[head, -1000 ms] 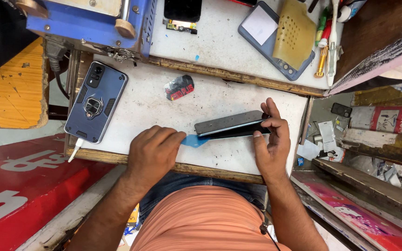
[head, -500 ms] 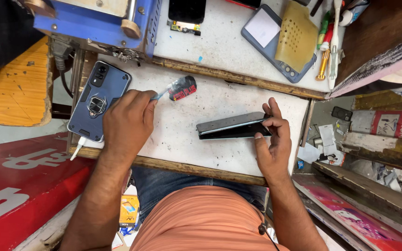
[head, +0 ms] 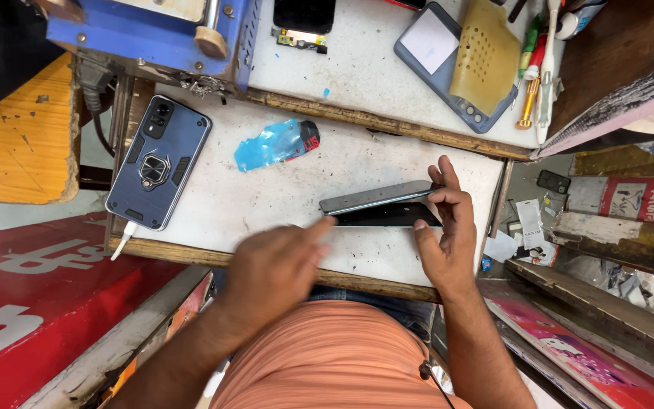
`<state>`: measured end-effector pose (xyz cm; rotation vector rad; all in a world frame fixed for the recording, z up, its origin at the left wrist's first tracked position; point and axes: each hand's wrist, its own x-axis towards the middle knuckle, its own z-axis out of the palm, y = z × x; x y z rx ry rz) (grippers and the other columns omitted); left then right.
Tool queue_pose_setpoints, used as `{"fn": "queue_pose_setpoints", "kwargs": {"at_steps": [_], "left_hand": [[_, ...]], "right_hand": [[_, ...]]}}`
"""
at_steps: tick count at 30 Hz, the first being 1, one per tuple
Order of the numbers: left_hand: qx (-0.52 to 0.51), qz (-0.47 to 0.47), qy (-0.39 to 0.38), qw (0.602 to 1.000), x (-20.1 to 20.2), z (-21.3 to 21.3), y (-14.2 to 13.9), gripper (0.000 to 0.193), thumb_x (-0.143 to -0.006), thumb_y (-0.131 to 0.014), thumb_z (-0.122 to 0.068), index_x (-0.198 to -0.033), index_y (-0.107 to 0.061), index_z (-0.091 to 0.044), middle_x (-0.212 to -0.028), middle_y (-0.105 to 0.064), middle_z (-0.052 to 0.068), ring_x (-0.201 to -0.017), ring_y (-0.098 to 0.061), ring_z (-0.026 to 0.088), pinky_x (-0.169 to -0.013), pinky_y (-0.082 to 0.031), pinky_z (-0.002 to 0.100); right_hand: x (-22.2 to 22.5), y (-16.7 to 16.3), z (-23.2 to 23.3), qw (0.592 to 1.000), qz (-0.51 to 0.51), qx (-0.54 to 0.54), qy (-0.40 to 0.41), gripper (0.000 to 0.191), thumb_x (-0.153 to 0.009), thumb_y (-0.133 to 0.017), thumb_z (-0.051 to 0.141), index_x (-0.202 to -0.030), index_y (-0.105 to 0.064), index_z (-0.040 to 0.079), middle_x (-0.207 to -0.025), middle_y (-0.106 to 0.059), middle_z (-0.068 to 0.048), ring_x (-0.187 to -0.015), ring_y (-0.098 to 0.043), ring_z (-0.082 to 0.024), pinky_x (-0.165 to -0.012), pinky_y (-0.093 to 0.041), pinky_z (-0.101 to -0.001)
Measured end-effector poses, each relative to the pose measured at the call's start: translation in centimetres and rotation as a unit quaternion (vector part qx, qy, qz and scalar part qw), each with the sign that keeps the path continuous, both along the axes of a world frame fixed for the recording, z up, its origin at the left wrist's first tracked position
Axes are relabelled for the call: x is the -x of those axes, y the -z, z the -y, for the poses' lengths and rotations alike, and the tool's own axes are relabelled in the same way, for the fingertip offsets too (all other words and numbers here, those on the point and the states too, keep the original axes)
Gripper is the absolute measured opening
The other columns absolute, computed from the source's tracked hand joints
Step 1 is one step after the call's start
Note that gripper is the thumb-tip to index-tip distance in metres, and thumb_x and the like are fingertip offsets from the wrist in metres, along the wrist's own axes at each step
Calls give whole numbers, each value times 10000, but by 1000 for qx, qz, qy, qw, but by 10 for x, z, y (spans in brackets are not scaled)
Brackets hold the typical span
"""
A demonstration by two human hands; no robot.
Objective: The person cleans the edges of a smartphone with a blue plastic card, then removes the back cover and uses a red-handled screwdriver to adjust internal components. The person repeatedly handles the phone and its parts on a cluttered workbench.
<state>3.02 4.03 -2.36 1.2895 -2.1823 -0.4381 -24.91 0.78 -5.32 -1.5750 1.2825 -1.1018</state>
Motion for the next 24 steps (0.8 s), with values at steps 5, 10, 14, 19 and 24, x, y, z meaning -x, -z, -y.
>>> {"fn": "queue_pose_setpoints", "kwargs": {"at_steps": [5,10,14,19,24], "left_hand": [[-53,-90,8,995,34,0,7,500,-937,-742,-277,-1351,-608,-29,-865,-730,125,-733,-709,279,-635,-571,388],[-94,-134,-3,987,41,2,12,462,-953,-737,-312,-1287,-616,-17,-955,-739,165,-848,-720,325,-703,-585,427],[-107,-170,-21,979,42,-7,14,378,-968,-723,-302,-1225,-660,-32,-980,-744,168,-893,-719,339,-748,-584,438],[-143,-190,-50,970,42,-14,19,322,-970,-725,-291,-1162,-692,-35,-961,-746,153,-867,-741,304,-717,-593,402],[-156,-211,-84,961,33,-16,17,285,-944,-761,-264,-1081,-688,-24,-933,-740,132,-821,-762,226,-640,-615,327]], "right_hand": [[1,-7,0,1000,-3,-14,-24,410,-859,-531,-69,-1240,-448,58,-1698,-291,-247,-1595,-319,-368,-1294,-296,-490],[16,-12,9,997,-1,-45,-70,295,-985,-543,-12,-1268,-507,65,-1575,-473,-202,-1490,-461,-310,-1268,-360,-442],[25,-16,23,992,-17,-66,-103,182,-1045,-583,-11,-1207,-531,54,-1483,-594,-159,-1333,-561,-240,-1166,-444,-376],[20,-24,27,985,-154,-30,-68,276,-964,-686,26,-1239,-679,45,-1197,-752,-111,-1133,-715,-191,-984,-546,-312],[12,-42,13,983,-176,-36,-42,231,-927,-737,48,-1158,-753,63,-1065,-794,-101,-991,-764,-177,-849,-580,-281]]}}
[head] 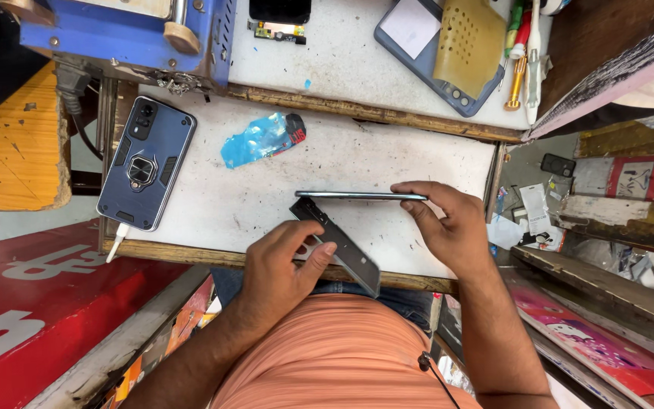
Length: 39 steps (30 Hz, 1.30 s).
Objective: The person cleans the edges of a smartphone with a blue plastic card, then removes the back cover and uses a red-handled screwdriver to adjust internal components. The person repeatedly handles the phone and its parts on a cluttered workbench.
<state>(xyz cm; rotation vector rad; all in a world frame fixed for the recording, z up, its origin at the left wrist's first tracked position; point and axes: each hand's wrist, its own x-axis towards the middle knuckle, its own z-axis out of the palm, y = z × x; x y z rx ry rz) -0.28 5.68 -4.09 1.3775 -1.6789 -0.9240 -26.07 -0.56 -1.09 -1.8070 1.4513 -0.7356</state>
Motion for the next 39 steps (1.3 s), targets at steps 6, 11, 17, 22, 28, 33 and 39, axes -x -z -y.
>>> {"fn": "queue_pose_setpoints", "kwargs": {"at_steps": [6,11,17,22,28,33,39], "left_hand": [[-87,-26,-38,995,-18,4,-13,429,-901,-714,-130,-1294,-573,-29,-889,-741,116,-754,-763,167,-637,-643,274],[-138,-13,-52,989,-40,16,-21,575,-893,-680,-84,-1444,-512,-89,-961,-773,149,-782,-785,179,-726,-622,299],[-157,-4,5,988,-64,33,-27,494,-934,-674,-92,-1418,-579,-112,-1014,-795,129,-894,-781,169,-788,-603,306],[-175,-39,15,984,-71,38,-33,454,-938,-672,-80,-1388,-616,-113,-982,-805,104,-833,-735,113,-724,-580,260],[-168,-121,12,978,-74,38,-35,434,-955,-659,-31,-1386,-627,-72,-983,-785,73,-860,-680,48,-723,-557,206],[-161,-195,4,968,-76,34,-31,431,-986,-635,-20,-1415,-607,-45,-1003,-755,66,-861,-641,35,-743,-544,192],[-158,-254,-23,954,-76,28,-25,431,-1002,-644,-19,-1431,-601,-25,-1059,-739,71,-866,-610,40,-761,-501,183]], "right_hand": [[-3,-10,-16,998,25,-2,55,224,-942,-763,53,-1165,-743,39,-946,-793,-68,-857,-728,-94,-762,-560,-231],[9,12,-11,981,164,-62,89,244,-1006,-721,33,-1246,-705,-12,-936,-736,-37,-816,-616,-44,-714,-503,-192],[26,41,1,945,294,-107,89,274,-1040,-705,32,-1296,-685,-63,-902,-694,-40,-775,-603,-71,-716,-516,-207],[34,44,4,899,399,-147,108,270,-1041,-667,56,-1269,-652,-88,-1027,-743,-119,-844,-704,-144,-709,-585,-281],[36,37,3,853,470,-189,127,243,-1067,-653,69,-1248,-645,-93,-1027,-738,-164,-794,-722,-204,-661,-608,-341],[33,40,-1,818,524,-204,119,283,-1066,-645,102,-1288,-633,-73,-1056,-744,-181,-801,-738,-237,-669,-619,-355],[29,40,-11,790,566,-208,115,260,-1088,-606,119,-1282,-577,-51,-1120,-732,-197,-876,-757,-277,-714,-640,-390]]}}
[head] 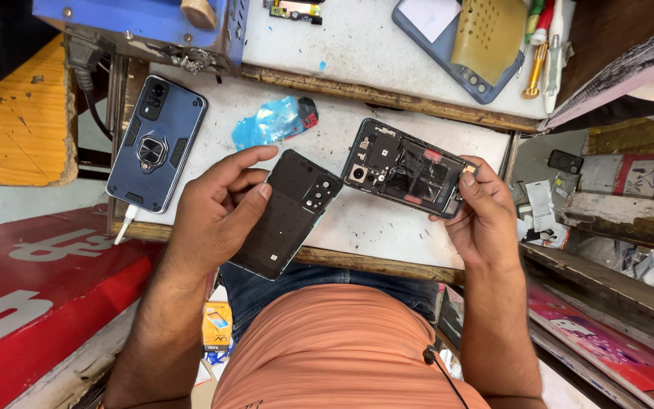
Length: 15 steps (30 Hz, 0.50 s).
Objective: The person cleans the edges of a smartphone with a blue plastic card, then removes the back cover and uses a red-handled screwdriver to adjust internal components. The person repeatedly handles the phone and its parts on a cluttered workbench.
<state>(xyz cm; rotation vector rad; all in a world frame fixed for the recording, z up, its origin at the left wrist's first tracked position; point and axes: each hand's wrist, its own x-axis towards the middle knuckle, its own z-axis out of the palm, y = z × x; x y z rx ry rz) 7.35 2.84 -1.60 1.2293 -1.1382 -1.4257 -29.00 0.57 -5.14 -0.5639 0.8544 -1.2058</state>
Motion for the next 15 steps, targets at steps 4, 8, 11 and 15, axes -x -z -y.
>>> {"fn": "queue_pose_setpoints", "kwargs": {"at_steps": [4,8,11,15], "left_hand": [[-11,-34,17,999,3,0,9,440,-1007,-628,-41,-1440,-567,16,-1028,-741,71,-862,-626,32,-751,-508,172],[-20,-35,20,999,7,0,15,441,-1009,-637,-66,-1429,-567,50,-996,-760,97,-838,-655,49,-720,-529,181],[-34,-48,6,998,4,2,17,431,-1005,-633,-63,-1412,-573,63,-1019,-769,108,-863,-684,68,-749,-550,195],[-61,-48,-18,997,-4,7,16,408,-998,-630,-45,-1389,-604,68,-998,-766,109,-827,-679,76,-727,-547,206]], "right_hand": [[-2,-1,-7,999,41,3,-10,209,-1100,-582,118,-1248,-543,-23,-1118,-725,-209,-892,-760,-302,-761,-649,-421],[-8,-1,-11,997,76,2,-11,171,-1127,-556,118,-1234,-532,-13,-1126,-714,-228,-926,-757,-325,-809,-651,-446],[-14,0,-15,996,89,-9,-3,165,-1115,-543,116,-1236,-529,5,-1134,-712,-217,-943,-761,-328,-794,-656,-452],[-20,2,-20,996,82,-20,23,164,-1091,-539,128,-1219,-527,26,-1200,-713,-209,-976,-762,-336,-790,-649,-438]]}}
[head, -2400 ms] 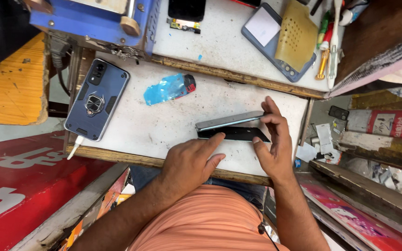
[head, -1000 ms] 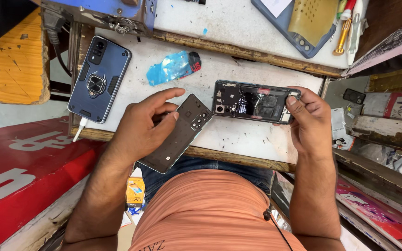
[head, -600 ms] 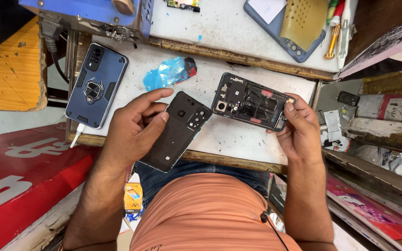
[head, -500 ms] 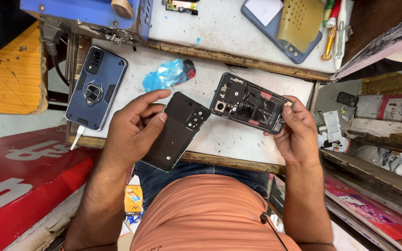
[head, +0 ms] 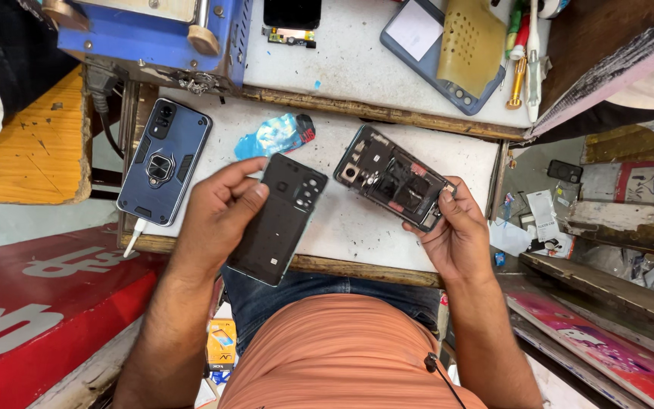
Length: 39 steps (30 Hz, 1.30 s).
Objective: The person cleans the edges of a smartphone with a blue plastic card, then removes the back cover and uses a red-handled screwdriver to adjust internal components. The person repeatedly handles the phone and its parts on a cluttered workbench.
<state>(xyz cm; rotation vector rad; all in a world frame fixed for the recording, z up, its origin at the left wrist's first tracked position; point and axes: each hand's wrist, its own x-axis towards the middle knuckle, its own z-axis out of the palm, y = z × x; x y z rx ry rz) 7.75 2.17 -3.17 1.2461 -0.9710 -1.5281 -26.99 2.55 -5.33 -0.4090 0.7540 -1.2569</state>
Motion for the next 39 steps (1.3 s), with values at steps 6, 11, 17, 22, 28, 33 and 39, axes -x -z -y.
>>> {"fn": "queue_pose_setpoints", "kwargs": {"at_steps": [6,11,17,22,28,33,39], "left_hand": [[29,3,-70,997,-25,10,3,412,-1011,-606,-26,-1408,-547,67,-976,-753,74,-829,-676,50,-763,-537,189],[60,97,-76,991,-21,25,23,473,-1010,-587,39,-1480,-537,34,-826,-641,47,-720,-513,36,-678,-415,183],[80,122,-110,983,1,34,17,592,-930,-563,68,-1497,-434,-46,-948,-713,35,-826,-631,54,-711,-485,178],[228,438,-129,860,19,8,-7,507,-970,-660,14,-1449,-495,-1,-1248,-670,202,-997,-687,185,-781,-578,242],[63,2,72,995,78,-20,4,512,-1032,-602,-50,-1510,-432,19,-1181,-705,131,-1033,-682,132,-884,-581,256],[56,-92,15,994,102,-12,25,551,-1000,-642,-42,-1500,-428,41,-1109,-724,116,-1000,-688,110,-885,-559,236],[79,-18,83,993,90,-3,18,530,-995,-659,-49,-1489,-496,50,-1069,-741,105,-967,-688,105,-855,-563,234]], "right_hand": [[11,-3,-2,999,23,26,42,121,-1121,-546,102,-1214,-503,37,-1277,-659,-229,-1077,-739,-327,-906,-642,-483],[0,-1,-11,998,46,11,30,173,-1041,-565,75,-1197,-491,83,-1299,-641,-221,-1136,-707,-319,-962,-615,-512],[-22,5,-28,996,91,-1,-2,202,-1001,-555,16,-1186,-488,64,-1258,-643,-208,-1177,-682,-293,-1047,-587,-481],[-32,12,-36,991,130,-17,-33,298,-987,-546,-68,-1255,-493,51,-1245,-651,-195,-1141,-686,-256,-998,-585,-384],[-54,11,-45,992,115,9,-43,319,-975,-620,-52,-1216,-466,89,-1233,-642,-147,-1168,-667,-228,-1015,-572,-394],[-55,7,-45,996,-1,49,-77,366,-988,-666,-41,-1243,-450,110,-1208,-640,-125,-1135,-648,-181,-986,-550,-368],[-33,9,-33,987,-107,60,-108,387,-1055,-584,132,-1414,-498,17,-1160,-687,-129,-1058,-642,-171,-932,-551,-335]]}}
